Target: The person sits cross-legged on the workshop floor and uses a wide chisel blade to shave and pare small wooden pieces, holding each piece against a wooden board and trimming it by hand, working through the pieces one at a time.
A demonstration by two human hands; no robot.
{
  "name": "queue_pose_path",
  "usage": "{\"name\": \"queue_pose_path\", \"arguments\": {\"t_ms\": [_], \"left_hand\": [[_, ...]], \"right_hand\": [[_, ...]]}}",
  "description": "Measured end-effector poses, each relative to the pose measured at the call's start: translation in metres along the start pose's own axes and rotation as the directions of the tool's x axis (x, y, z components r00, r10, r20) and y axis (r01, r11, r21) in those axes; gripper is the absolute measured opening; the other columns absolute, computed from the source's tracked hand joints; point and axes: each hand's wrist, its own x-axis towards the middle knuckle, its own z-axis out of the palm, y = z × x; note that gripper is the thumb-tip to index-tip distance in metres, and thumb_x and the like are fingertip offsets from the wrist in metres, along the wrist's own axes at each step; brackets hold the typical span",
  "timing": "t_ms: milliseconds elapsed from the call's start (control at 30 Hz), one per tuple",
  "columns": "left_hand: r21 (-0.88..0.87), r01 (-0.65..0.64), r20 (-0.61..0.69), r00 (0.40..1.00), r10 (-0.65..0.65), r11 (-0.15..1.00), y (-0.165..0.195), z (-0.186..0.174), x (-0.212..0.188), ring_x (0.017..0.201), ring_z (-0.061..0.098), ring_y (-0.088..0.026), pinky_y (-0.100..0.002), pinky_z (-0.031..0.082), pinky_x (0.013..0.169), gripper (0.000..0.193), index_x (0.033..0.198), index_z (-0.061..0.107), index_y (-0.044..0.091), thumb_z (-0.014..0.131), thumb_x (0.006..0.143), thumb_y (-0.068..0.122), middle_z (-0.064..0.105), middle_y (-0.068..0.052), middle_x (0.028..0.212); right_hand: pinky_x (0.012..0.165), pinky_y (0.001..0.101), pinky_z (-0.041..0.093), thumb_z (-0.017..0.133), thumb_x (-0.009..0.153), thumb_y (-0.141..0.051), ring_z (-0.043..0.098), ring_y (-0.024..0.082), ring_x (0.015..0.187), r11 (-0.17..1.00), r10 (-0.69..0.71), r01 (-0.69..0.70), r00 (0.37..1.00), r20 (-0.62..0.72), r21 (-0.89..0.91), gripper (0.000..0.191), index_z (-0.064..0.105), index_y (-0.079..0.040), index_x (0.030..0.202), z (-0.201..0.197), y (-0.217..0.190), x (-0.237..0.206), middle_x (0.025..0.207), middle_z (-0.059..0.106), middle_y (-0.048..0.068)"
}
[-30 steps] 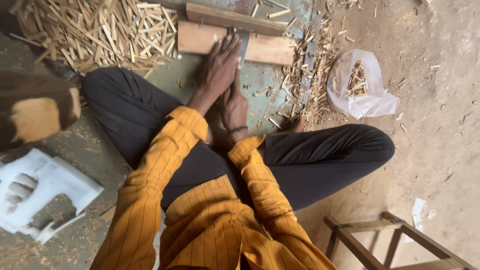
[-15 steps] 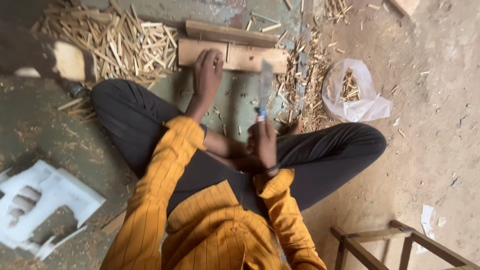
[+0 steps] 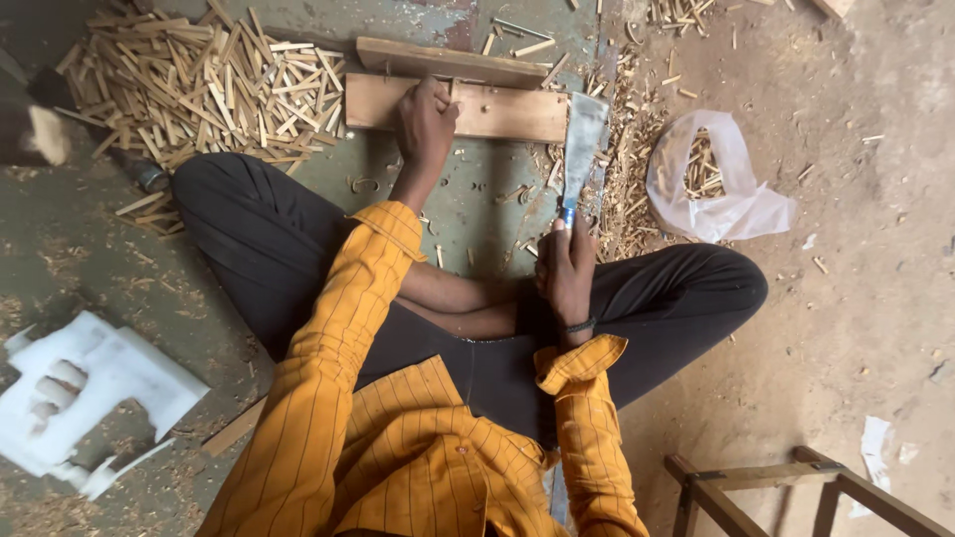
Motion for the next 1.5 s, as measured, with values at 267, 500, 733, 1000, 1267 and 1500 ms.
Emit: {"name": "queue_pose_path", "arguments": {"t_ms": [267,500,733,1000,1267,1500], "left_hand": [[0.291,-0.316,0.010,0.945,0.327,0.903,0.001,-0.045,-0.036,0.098,0.059,-0.031,-0.046,0.044,0.081,0.054,0.107,0.066,0.004,0.091,0.061,0.013,0.062,-0.013,0.107],[0.484,-0.345,0.005,0.920,0.391,0.804,-0.020,-0.052,-0.027,0.112,0.058,-0.023,-0.040,0.043,0.092,0.043,0.117,0.067,0.011,0.088,0.080,0.012,0.062,-0.001,0.120],[0.320,-0.316,0.007,0.944,0.331,0.893,-0.015,-0.054,-0.032,0.114,0.056,-0.027,-0.046,0.039,0.093,0.056,0.118,0.064,0.012,0.092,0.070,0.020,0.061,-0.004,0.121],[0.200,-0.187,-0.061,0.977,0.203,0.962,-0.013,-0.039,-0.033,0.124,0.050,-0.030,-0.048,0.030,0.101,0.067,0.122,0.057,0.013,0.100,0.071,0.025,0.058,-0.006,0.125],[0.302,-0.152,-0.035,0.985,0.171,0.941,-0.022,-0.041,-0.033,0.127,0.052,-0.025,-0.047,0.035,0.103,0.065,0.122,0.058,0.014,0.095,0.069,0.012,0.057,-0.002,0.129],[0.316,-0.128,-0.017,0.990,0.140,0.940,-0.024,-0.039,-0.032,0.126,0.052,-0.025,-0.047,0.035,0.103,0.065,0.122,0.057,0.014,0.096,0.070,0.016,0.056,-0.002,0.130]], "right_hand": [[0.034,0.0223,0.032,0.049,0.109,-0.024,0.038,0.006,0.039,0.997,0.072,-0.072,0.997,-0.002,0.009,0.022,0.053,-0.007,0.123,0.002,-0.001,0.001,0.060,0.045,-0.004],[0.034,0.0218,0.030,0.049,0.109,-0.024,0.035,0.005,0.040,0.992,0.108,-0.108,0.994,0.010,0.072,0.021,0.052,-0.009,0.123,0.000,0.022,0.010,0.061,0.043,-0.004],[0.053,0.0259,0.045,0.052,0.114,-0.026,0.054,0.009,0.057,0.931,-0.058,0.072,0.997,0.048,-0.358,0.046,0.043,-0.010,0.155,0.012,0.041,0.006,0.071,0.060,0.002],[0.063,0.0346,0.057,0.052,0.110,-0.024,0.069,0.017,0.063,0.842,-0.097,0.159,0.985,0.144,-0.515,0.062,0.026,-0.018,0.166,0.063,0.043,-0.006,0.073,0.068,0.009],[0.066,0.0434,0.059,0.050,0.108,-0.021,0.075,0.027,0.066,0.770,-0.081,0.149,0.987,0.137,-0.621,0.061,0.026,-0.019,0.164,0.089,0.053,0.002,0.088,0.075,0.021],[0.064,0.0503,0.055,0.048,0.107,-0.015,0.074,0.042,0.077,0.687,-0.226,0.252,0.966,0.129,-0.682,0.062,0.025,-0.013,0.165,0.107,0.060,0.006,0.105,0.072,0.030]]}}
